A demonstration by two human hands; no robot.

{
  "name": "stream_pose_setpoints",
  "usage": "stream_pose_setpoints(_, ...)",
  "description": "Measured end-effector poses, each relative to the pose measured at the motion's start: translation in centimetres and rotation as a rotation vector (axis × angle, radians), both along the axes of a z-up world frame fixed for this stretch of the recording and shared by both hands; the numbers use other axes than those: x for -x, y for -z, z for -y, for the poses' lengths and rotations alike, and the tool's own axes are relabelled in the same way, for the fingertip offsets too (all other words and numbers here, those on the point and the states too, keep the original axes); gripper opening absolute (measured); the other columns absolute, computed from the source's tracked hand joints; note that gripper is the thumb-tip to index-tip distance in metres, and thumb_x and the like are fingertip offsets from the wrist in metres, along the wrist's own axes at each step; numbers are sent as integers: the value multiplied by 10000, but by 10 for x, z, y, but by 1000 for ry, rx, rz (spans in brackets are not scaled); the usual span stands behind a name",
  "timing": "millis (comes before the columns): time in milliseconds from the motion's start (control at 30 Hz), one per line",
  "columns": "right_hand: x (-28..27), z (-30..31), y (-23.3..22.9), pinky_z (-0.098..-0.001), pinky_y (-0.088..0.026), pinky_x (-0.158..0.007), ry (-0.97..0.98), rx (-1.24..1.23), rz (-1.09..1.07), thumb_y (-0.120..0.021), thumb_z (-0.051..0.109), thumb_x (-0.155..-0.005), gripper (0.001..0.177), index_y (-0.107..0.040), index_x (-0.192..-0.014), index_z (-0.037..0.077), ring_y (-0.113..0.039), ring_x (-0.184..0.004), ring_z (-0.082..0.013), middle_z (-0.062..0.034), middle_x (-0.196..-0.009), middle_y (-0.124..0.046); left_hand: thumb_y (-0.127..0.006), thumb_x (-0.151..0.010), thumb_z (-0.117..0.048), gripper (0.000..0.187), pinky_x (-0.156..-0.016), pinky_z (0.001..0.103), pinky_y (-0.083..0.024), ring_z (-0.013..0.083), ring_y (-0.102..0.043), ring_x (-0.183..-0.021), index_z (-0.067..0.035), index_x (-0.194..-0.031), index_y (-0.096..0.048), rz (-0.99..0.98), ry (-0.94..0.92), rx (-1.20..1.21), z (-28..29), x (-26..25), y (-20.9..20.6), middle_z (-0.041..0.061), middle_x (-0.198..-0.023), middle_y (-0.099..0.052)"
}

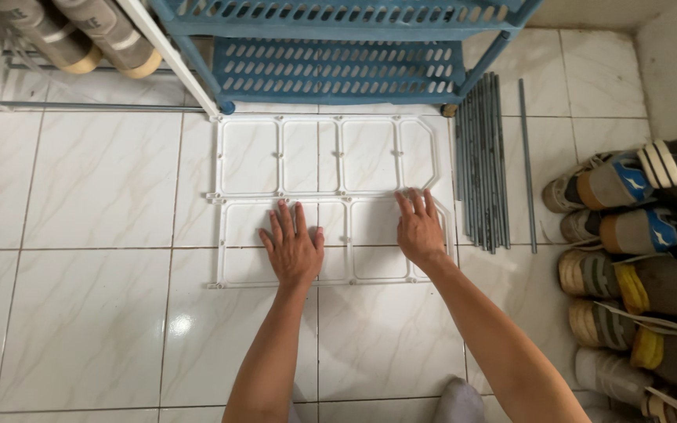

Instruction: The person assembles a shoe rack by first adjusting a blue plastic shelf unit, then laying out white plastic base panels on the floor. They insert metal poles into the base panels to form the rack's frame.

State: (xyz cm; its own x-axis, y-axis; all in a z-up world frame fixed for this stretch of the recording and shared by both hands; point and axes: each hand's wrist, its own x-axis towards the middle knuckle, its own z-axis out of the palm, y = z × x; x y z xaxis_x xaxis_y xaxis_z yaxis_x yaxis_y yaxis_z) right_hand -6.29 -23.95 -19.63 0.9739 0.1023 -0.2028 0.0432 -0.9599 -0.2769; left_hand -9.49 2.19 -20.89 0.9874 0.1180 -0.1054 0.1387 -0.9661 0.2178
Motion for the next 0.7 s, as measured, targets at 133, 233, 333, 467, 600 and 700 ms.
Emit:
stream_pose_setpoints(133, -5, 7, -10, -473, -205, -1247, -1, -2, -132, -487, 127, -966, 592, -354, -1542, 155, -132, -1540, -391, -127, -1639, -276, -529, -965, -507, 753, -1184, 651, -148, 392, -201, -1524, -133, -1584, -319, 27, 15, -9, -1, 0, 0, 173, -1680, -177)
stream_pose_setpoints(233, -15, 27, -26, -489, -175, -1222, -260, 92, -45, -519, 167, -956, 623, -339, -1547, 84, -187, -1506, -361, -227, -1610, -248, -559, -959, -487, 752, -1174, 655, -166, 398, -230, -1512, -122, -1578, -338, 37, 30, 2, -3, 0, -5, 183, -1675, -200)
stream_pose_setpoints(333, -13, 64, -55, -517, -224, -1167, -249, 210, -257, -495, 188, -1000, 587, -328, -1562, 148, -120, -1487, -411, -174, -1680, -184, -607, -941, -450, 742, -1170, 660, -166, 388, -241, -1502, -112, -1551, -354, -51, 6, 37, -1, -5, -15, 186, -1659, -211)
stream_pose_setpoints(467, 3, 125, -95, -452, -416, -1146, -189, 209, -360, -563, 206, -980, 512, -451, -1473, 120, -431, -1402, -346, -145, -1548, -408, -657, -920, -330, 723, -1192, 646, -184, 364, -262, -1521, -72, -1537, -381, -28, 46, 4, 14, -11, -31, 204, -1656, -250)
stream_pose_setpoints(600, 11, 173, -91, -462, -500, -1032, 9, 22, -250, -627, 202, -939, 414, -600, -1333, 78, -595, -1219, -360, -173, -1389, -576, -663, -912, -298, 709, -1207, 605, -191, 360, -251, -1518, -81, -1524, -378, -24, 174, 111, 61, -21, -36, 205, -1644, -252)
stream_pose_setpoints(700, 9, 187, -54, -444, -556, -937, 154, -219, -64, -650, 144, -915, 330, -666, -1219, 20, -690, -1065, -360, -210, -1193, -684, -643, -927, -289, 672, -1225, 562, -200, 343, -251, -1526, -79, -1509, -381, -41, 286, 178, 109, -26, -29, 189, -1644, -262)
